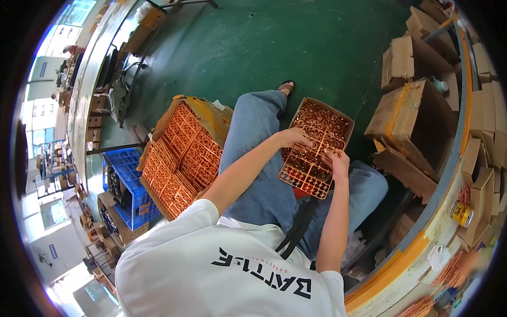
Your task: The person places small metal components into the circular slots of a copper-colored metal frame held in their lap, then moves the frame to a table.
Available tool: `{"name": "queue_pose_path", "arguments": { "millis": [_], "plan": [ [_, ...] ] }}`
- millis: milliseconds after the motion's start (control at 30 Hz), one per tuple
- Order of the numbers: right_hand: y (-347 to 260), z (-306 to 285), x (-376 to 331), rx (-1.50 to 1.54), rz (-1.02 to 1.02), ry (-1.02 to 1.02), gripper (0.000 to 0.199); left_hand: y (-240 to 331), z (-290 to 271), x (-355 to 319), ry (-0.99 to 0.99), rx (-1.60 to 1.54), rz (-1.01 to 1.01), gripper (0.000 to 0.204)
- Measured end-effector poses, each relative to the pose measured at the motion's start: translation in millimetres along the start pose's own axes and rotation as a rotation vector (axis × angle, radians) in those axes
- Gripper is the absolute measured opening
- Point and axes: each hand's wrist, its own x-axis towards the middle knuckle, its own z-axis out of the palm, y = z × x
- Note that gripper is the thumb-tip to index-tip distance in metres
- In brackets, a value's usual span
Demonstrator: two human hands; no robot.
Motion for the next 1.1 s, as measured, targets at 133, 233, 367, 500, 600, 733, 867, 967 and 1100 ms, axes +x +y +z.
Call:
{"name": "queue_pose_path", "arguments": {
  "millis": [133,233,367,500,600,733,867,967,1100],
  "plan": [
    [-3.2,1.6,-0.9,-0.086,0.057,0.031,0.022,0.5,11.5,-6.9,0.156,-0.043,0.051,0.038],
    [-0.5,-3.8,9.7,0.211,0.118,-0.013,0.019,-6.0,10.9,2.9,0.249,-0.11,0.121,0.037],
    [2.1,-4.8,9.9,0.421,0.109,-0.046,0.018,-14.0,9.5,20.5,0.374,-0.056,0.234,0.036],
    [-7.3,3.0,2.5,0.315,0.102,-0.088,0.019,-21.9,0.9,35.6,0.462,0.141,0.28,0.037],
    [-4.6,8.6,5.7,0.338,0.165,-0.124,0.018,-23.1,-4.5,39.2,0.476,0.091,0.278,0.047],
    [14.3,-11.4,16.9,0.1,0.052,-0.014,0.017,1.7,19.9,3.6,0.277,0.284,0.179,0.052],
    [19.1,-10.0,22.2,0.009,0.014,0.02,0.02,-8.1,11.0,9.9,0.172,-0.029,0.199,0.049],
    [7.4,6.2,12.5,0.028,0.001,-0.018,0.017,-21.9,2.9,26.1,0.296,-0.03,0.223,0.044],
    [-2.6,13.2,7.1,0.195,0.104,-0.07,0.012,-26.6,1.1,35.3,0.485,0.368,0.25,0.025]
  ]
}}
